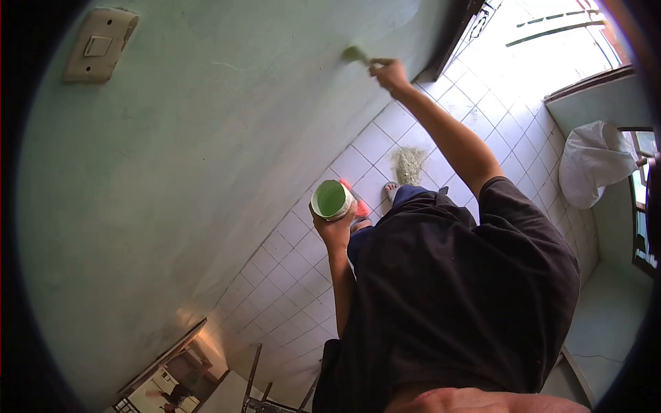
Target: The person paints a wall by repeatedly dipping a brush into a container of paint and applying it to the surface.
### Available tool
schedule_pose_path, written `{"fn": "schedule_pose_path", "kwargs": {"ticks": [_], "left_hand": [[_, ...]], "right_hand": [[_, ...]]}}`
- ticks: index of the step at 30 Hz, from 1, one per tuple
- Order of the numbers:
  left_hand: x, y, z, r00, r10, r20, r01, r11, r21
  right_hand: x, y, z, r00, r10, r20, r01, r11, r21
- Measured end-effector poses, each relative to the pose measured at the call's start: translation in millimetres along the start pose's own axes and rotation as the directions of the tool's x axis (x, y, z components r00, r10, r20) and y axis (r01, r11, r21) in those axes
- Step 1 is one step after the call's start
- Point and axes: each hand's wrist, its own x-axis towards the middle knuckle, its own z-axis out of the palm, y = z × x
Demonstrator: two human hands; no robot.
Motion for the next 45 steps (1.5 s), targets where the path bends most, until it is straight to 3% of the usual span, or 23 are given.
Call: {"fn": "schedule_pose_path", "kwargs": {"ticks": [1, 3, 5, 6, 7, 9, 11, 14, 15, 18, 21, 23, 25, 26, 28, 29, 30, 31, 33, 36, 40, 43, 45], "left_hand": [[-3, 1, -1, 1.000, 0.000, -0.007, 0.000, 1.000, 0.010], [-7, -2, -3, 1.000, 0.001, -0.018, -0.001, 1.000, 0.017], [-9, -9, -6, 1.000, -0.027, -0.011, 0.027, 0.998, 0.052], [-8, -8, -4, 1.000, -0.025, -0.002, 0.025, 0.998, 0.055], [-5, -7, -1, 0.999, -0.037, -0.007, 0.037, 0.999, 0.039], [-3, -7, 2, 0.999, -0.048, 0.006, 0.048, 0.999, 0.021], [0, -9, 4, 0.998, -0.054, 0.029, 0.054, 0.999, -0.003], [8, -1, 9, 0.998, 0.005, 0.065, -0.007, 1.000, 0.022], [9, 0, 8, 0.998, 0.006, 0.066, -0.007, 1.000, 0.023], [11, 4, 8, 0.997, 0.003, 0.080, -0.004, 1.000, 0.009], [5, 3, 6, 0.999, -0.015, 0.048, 0.017, 0.999, -0.051], [0, -1, 5, 1.000, -0.010, -0.001, 0.010, 0.999, -0.037], [-2, -11, 1, 1.000, -0.022, 0.010, 0.022, 1.000, -0.020], [-2, -13, 0, 0.999, -0.035, 0.026, 0.035, 0.999, -0.006], [0, -9, 1, 0.998, -0.031, 0.048, 0.032, 0.999, -0.011], [1, -7, 2, 0.998, -0.023, 0.059, 0.025, 0.999, -0.020], [3, -6, 3, 0.998, -0.019, 0.064, 0.020, 1.000, -0.022], [3, -5, 2, 0.997, -0.028, 0.070, 0.029, 0.999, -0.014], [6, 0, 2, 0.997, -0.037, 0.066, 0.038, 0.999, -0.006], [3, 4, 5, 0.997, -0.074, 0.035, 0.075, 0.997, -0.026], [-8, -5, -6, 0.997, -0.071, -0.030, 0.070, 0.997, -0.023], [-15, -7, -7, 0.994, -0.092, -0.053, 0.091, 0.996, -0.018], [-15, -9, -9, 0.993, -0.107, -0.045, 0.106, 0.994, -0.019]], "right_hand": [[11, 4, -8, 0.992, 0.066, -0.107, -0.057, 0.995, 0.087], [10, 0, -1, 0.919, -0.041, -0.393, -0.002, 0.994, -0.109], [10, 15, 38, 0.944, -0.014, -0.328, 0.026, 0.999, 0.032], [29, 62, 82, 0.894, -0.221, -0.391, 0.141, 0.965, -0.223], [6, 62, 120, 0.902, -0.199, -0.383, 0.110, 0.964, -0.242], [-74, 22, 140, 0.995, -0.045, -0.089, 0.037, 0.995, -0.090], [-122, 7, 133, 0.945, -0.076, 0.318, 0.099, 0.993, -0.057], [-127, -23, 103, 0.902, 0.037, 0.430, 0.000, 0.996, -0.086], [-111, -33, 86, 0.926, -0.015, 0.378, 0.020, 1.000, -0.010], [-45, -40, 36, 0.972, 0.068, 0.223, -0.103, 0.984, 0.146], [-18, -39, 8, 0.990, 0.122, -0.073, -0.099, 0.960, 0.263], [-11, -33, 21, 0.950, 0.075, -0.303, -0.005, 0.975, 0.223], [-35, -33, 65, 0.961, -0.040, -0.274, 0.088, 0.982, 0.168], [-42, -14, 103, 0.948, -0.173, -0.266, 0.135, 0.978, -0.157], [-98, -12, 154, 0.986, -0.132, -0.102, 0.133, 0.991, 0.004], [-140, -47, 141, 0.984, -0.083, 0.156, 0.081, 0.997, 0.020], [-153, -39, 145, 0.942, -0.111, 0.318, 0.103, 0.994, 0.040], [-166, -50, 135, 0.884, -0.027, 0.467, 0.009, 0.999, 0.040], [-159, -64, 110, 0.858, -0.003, 0.513, -0.023, 0.999, 0.045], [-85, -73, 53, 0.962, -0.005, 0.273, -0.048, 0.982, 0.185], [-26, -75, -8, 0.997, 0.051, -0.064, -0.020, 0.907, 0.420], [-18, -65, 17, 0.921, -0.008, -0.390, 0.166, 0.913, 0.373], [-29, -46, 78, 0.946, -0.130, -0.298, 0.178, 0.974, 0.141]]}}
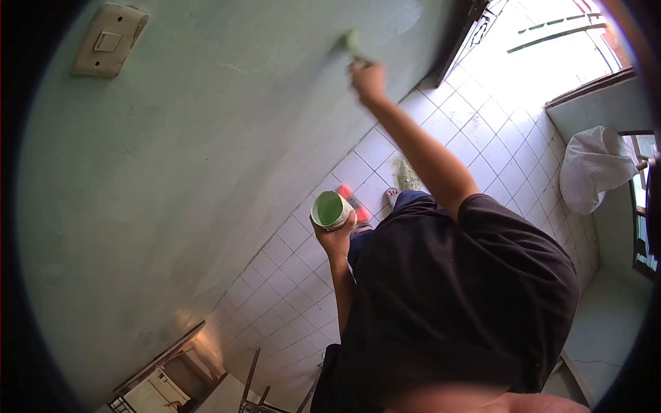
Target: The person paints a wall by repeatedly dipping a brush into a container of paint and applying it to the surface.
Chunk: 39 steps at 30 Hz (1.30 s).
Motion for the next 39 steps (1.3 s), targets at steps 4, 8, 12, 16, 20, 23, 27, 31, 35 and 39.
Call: {"fn": "schedule_pose_path", "kwargs": {"ticks": [4, 8, 12, 16, 20, 23, 27, 31, 35, 39], "left_hand": [[4, 1, 1, 0.999, 0.034, 0.036, -0.035, 0.999, 0.007], [12, 2, 6, 0.992, 0.086, 0.092, -0.085, 0.996, -0.018], [11, 3, 4, 0.991, 0.114, 0.076, -0.119, 0.990, 0.070], [-1, -3, -5, 0.997, 0.073, 0.018, -0.073, 0.996, 0.043], [-6, -4, -8, 0.999, 0.046, -0.017, -0.045, 0.998, 0.041], [0, -9, -9, 0.999, 0.046, 0.018, -0.046, 0.999, 0.011], [10, 10, -4, 0.993, 0.100, 0.062, -0.100, 0.995, -0.012], [15, 11, -8, 0.986, 0.148, 0.080, -0.153, 0.986, 0.060], [7, 3, -16, 0.987, 0.161, 0.025, -0.163, 0.985, 0.058], [-9, 1, -26, 0.998, 0.058, -0.018, -0.058, 0.998, 0.015]], "right_hand": [[-135, -25, 40, 0.936, 0.047, 0.348, -0.018, 0.996, -0.085], [-129, -43, 1, 0.636, 0.178, 0.751, -0.099, 0.984, -0.150], [-21, -59, -45, 0.810, 0.185, 0.557, -0.209, 0.978, -0.021], [33, -49, -74, 0.965, 0.167, 0.202, -0.200, 0.967, 0.156], [13, 2, -13, 1.000, -0.016, -0.012, 0.016, 0.999, -0.035], [-96, 18, 50, 0.979, -0.123, 0.162, 0.151, 0.973, -0.176], [-149, -27, 15, 0.590, 0.259, 0.765, -0.257, 0.958, -0.126], [-51, -40, -25, 0.807, 0.239, 0.540, -0.206, 0.971, -0.121], [20, -33, -67, 0.957, 0.176, 0.230, -0.198, 0.978, 0.072], [6, 1, -11, 0.985, -0.079, -0.151, 0.062, 0.991, -0.115]]}}
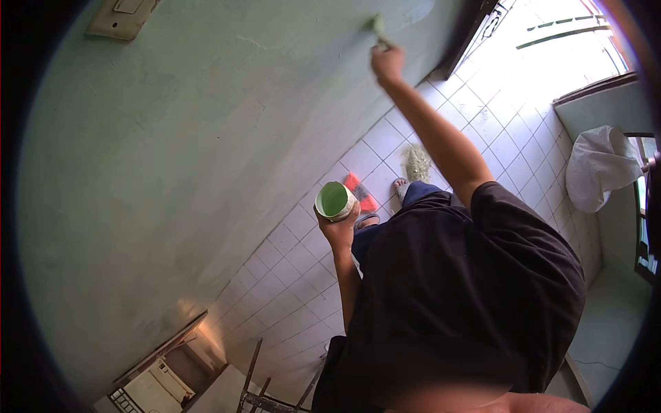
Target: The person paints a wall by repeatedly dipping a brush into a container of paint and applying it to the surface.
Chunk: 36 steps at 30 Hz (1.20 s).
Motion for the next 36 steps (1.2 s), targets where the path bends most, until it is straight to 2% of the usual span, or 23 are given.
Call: {"fn": "schedule_pose_path", "kwargs": {"ticks": [2, 3, 4, 5, 7, 8, 10, 11, 13, 15, 17, 19, 22, 23, 25, 26, 27, 28, 29, 30, 31, 33, 36], "left_hand": [[2, -6, -10, 1.000, -0.010, 0.000, 0.010, 1.000, 0.015], [0, -9, -13, 1.000, -0.022, -0.005, 0.022, 1.000, 0.022], [0, -12, -19, 0.999, -0.030, -0.014, 0.030, 0.999, 0.027], [-1, -15, -23, 0.999, -0.036, -0.011, 0.036, 0.999, 0.025], [2, -19, -32, 0.999, -0.022, -0.026, 0.023, 0.998, 0.053], [4, -18, -36, 1.000, -0.021, -0.021, 0.022, 0.998, 0.065], [10, -21, -42, 1.000, 0.002, -0.007, -0.001, 0.998, 0.059], [11, -22, -48, 1.000, 0.014, 0.006, -0.015, 0.998, 0.061], [11, -9, -63, 1.000, -0.005, 0.008, 0.004, 0.998, 0.059], [14, -2, -77, 1.000, -0.009, -0.008, 0.010, 0.999, 0.047], [12, -3, -97, 1.000, -0.014, 0.001, 0.014, 0.999, 0.050], [6, -4, -115, 1.000, -0.003, -0.023, 0.004, 0.999, 0.046], [1, -4, -139, 0.999, -0.026, -0.034, 0.028, 0.999, 0.038], [-3, -3, -148, 0.997, -0.062, -0.035, 0.063, 0.997, 0.035], [-4, -13, -165, 0.998, -0.057, -0.029, 0.058, 0.998, 0.036], [-2, -18, -172, 0.998, -0.052, -0.020, 0.052, 0.998, 0.036], [2, -22, -178, 0.999, -0.046, -0.009, 0.046, 0.998, 0.034], [6, -26, -184, 0.999, -0.043, 0.005, 0.043, 0.999, 0.027], [9, -28, -190, 0.999, -0.043, 0.017, 0.043, 0.999, 0.021], [13, -25, -196, 0.999, -0.040, 0.023, 0.039, 0.999, 0.020], [18, -22, -200, 0.997, -0.040, 0.066, 0.038, 0.999, 0.028], [28, -13, -208, 0.994, -0.035, 0.104, 0.032, 0.999, 0.031], [41, -9, -216, 0.977, 0.075, 0.197, -0.099, 0.988, 0.116]], "right_hand": [[-68, 15, 51, 0.989, -0.150, 0.001, 0.148, 0.972, -0.185], [-109, 17, 62, 0.982, -0.183, 0.041, 0.187, 0.975, -0.124], [-150, 13, 66, 0.987, -0.108, 0.120, 0.115, 0.992, -0.052], [-182, 5, 58, 0.945, -0.015, 0.327, 0.040, 0.997, -0.068], [-226, 5, 42, 0.673, 0.058, 0.737, -0.034, 0.998, -0.047], [-227, 0, 38, 0.676, 0.055, 0.735, -0.031, 0.998, -0.045], [-224, -11, 24, 0.414, -0.014, 0.910, 0.091, 0.996, -0.026], [-206, 12, 36, 0.493, -0.084, 0.866, 0.130, 0.991, 0.023], [-150, -9, 20, 0.583, 0.143, 0.800, -0.074, 0.990, -0.122], [-107, -10, -4, 0.658, 0.166, 0.735, -0.127, 0.986, -0.108], [-72, 12, -12, 0.826, 0.244, 0.508, -0.249, 0.967, -0.059], [-40, 42, -8, 0.966, 0.203, 0.162, -0.199, 0.979, -0.040], [-66, 14, 8, 0.979, 0.203, 0.023, -0.204, 0.977, 0.065], [-71, 51, 38, 0.993, 0.100, 0.064, -0.101, 0.995, 0.015], [-164, 34, 84, 0.987, -0.123, 0.106, 0.149, 0.945, -0.292], [-211, 39, 106, 0.985, -0.107, 0.135, 0.140, 0.954, -0.265], [-257, 19, 105, 0.961, 0.008, 0.276, 0.033, 0.989, -0.144], [-289, 10, 98, 0.882, 0.098, 0.460, -0.040, 0.990, -0.136], [-307, 4, 88, 0.683, 0.299, 0.666, -0.289, 0.949, -0.129], [-317, -2, 74, 0.526, 0.337, 0.781, -0.325, 0.928, -0.182], [-320, -7, 63, 0.527, 0.336, 0.780, -0.325, 0.928, -0.180], [-321, -8, 41, 0.409, 0.338, 0.847, -0.472, 0.873, -0.121], [-312, -38, -15, 0.292, 0.229, 0.928, -0.482, 0.874, -0.064]]}}
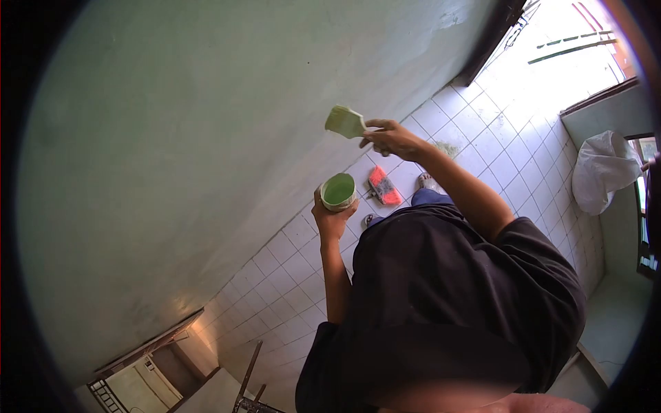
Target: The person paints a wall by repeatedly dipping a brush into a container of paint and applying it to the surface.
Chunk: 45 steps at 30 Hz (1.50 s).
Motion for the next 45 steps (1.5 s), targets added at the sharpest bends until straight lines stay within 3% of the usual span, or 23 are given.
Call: {"fn": "schedule_pose_path", "kwargs": {"ticks": [3, 6, 9, 11, 12, 13, 15, 17, 19, 24, 28, 31, 33, 34, 36, 37, 39, 42, 44, 45], "left_hand": [[13, -2, -3, 0.996, 0.072, 0.047, -0.072, 0.997, -0.002], [26, 14, 0, 0.985, 0.031, 0.170, -0.033, 0.999, 0.009], [40, 32, 8, 0.964, 0.058, 0.260, -0.088, 0.990, 0.109], [43, 40, 17, 0.947, 0.166, 0.274, -0.206, 0.971, 0.123], [46, 42, 22, 0.945, 0.169, 0.280, -0.210, 0.970, 0.121], [47, 45, 26, 0.934, 0.212, 0.288, -0.269, 0.947, 0.174], [45, 51, 35, 0.914, 0.262, 0.310, -0.338, 0.915, 0.222], [41, 57, 43, 0.906, 0.270, 0.327, -0.357, 0.902, 0.244], [40, 50, 49, 0.883, 0.315, 0.349, -0.416, 0.870, 0.266], [32, 49, 62, 0.846, 0.389, 0.365, -0.494, 0.829, 0.262], [25, 54, 72, 0.837, 0.391, 0.383, -0.480, 0.861, 0.170], [21, 64, 78, 0.853, 0.352, 0.384, -0.425, 0.897, 0.120], [23, 73, 79, 0.858, 0.342, 0.383, -0.407, 0.908, 0.101], [24, 76, 80, 0.859, 0.326, 0.395, -0.386, 0.919, 0.080], [27, 78, 82, 0.856, 0.311, 0.413, -0.364, 0.930, 0.056], [29, 78, 83, 0.851, 0.319, 0.417, -0.363, 0.931, 0.029], [35, 76, 86, 0.843, 0.330, 0.425, -0.364, 0.932, -0.003], [40, 78, 86, 0.840, 0.232, 0.491, -0.246, 0.969, -0.036], [39, 87, 85, 0.810, 0.398, 0.431, -0.476, 0.875, 0.086], [39, 86, 86, 0.809, 0.399, 0.432, -0.476, 0.876, 0.082]], "right_hand": [[-55, -15, -2, 0.998, -0.029, 0.057, 0.028, 0.999, 0.014], [-93, -21, 0, 0.997, -0.040, 0.068, 0.040, 0.999, 0.003], [-120, -28, 1, 0.995, -0.049, 0.088, 0.050, 0.999, -0.012], [-139, -41, 4, 0.998, -0.055, 0.037, 0.064, 0.945, -0.322], [-149, -55, 9, 0.997, -0.071, -0.023, 0.049, 0.852, -0.522], [-152, -58, 10, 0.997, -0.073, -0.030, 0.047, 0.853, -0.519], [-162, -72, 17, 0.960, -0.278, 0.038, 0.197, 0.568, -0.799], [-176, -94, 35, 0.970, -0.244, -0.011, 0.122, 0.524, -0.843], [-179, -101, 42, 0.988, -0.148, 0.036, 0.069, 0.222, -0.973], [-177, -104, 61, 0.940, -0.272, 0.206, 0.190, -0.083, -0.978], [-164, -89, 53, 0.906, -0.276, 0.321, 0.301, -0.113, -0.947], [-161, -82, 49, 0.876, -0.284, 0.391, 0.400, -0.028, -0.916], [-165, -83, 48, 0.831, -0.375, 0.411, 0.497, 0.168, -0.851], [-166, -81, 46, 0.832, -0.374, 0.410, 0.496, 0.168, -0.852], [-167, -76, 43, 0.769, -0.477, 0.425, 0.512, 0.063, -0.857], [-169, -77, 43, 0.771, -0.479, 0.419, 0.507, 0.063, -0.860], [-170, -84, 45, 0.778, -0.456, 0.432, 0.456, -0.064, -0.888], [-163, -76, 42, 0.809, -0.396, 0.434, 0.417, -0.134, -0.899], [-162, -76, 41, 0.827, -0.381, 0.414, 0.394, -0.132, -0.909], [-162, -77, 40, 0.841, -0.362, 0.402, 0.380, -0.133, -0.915]]}}
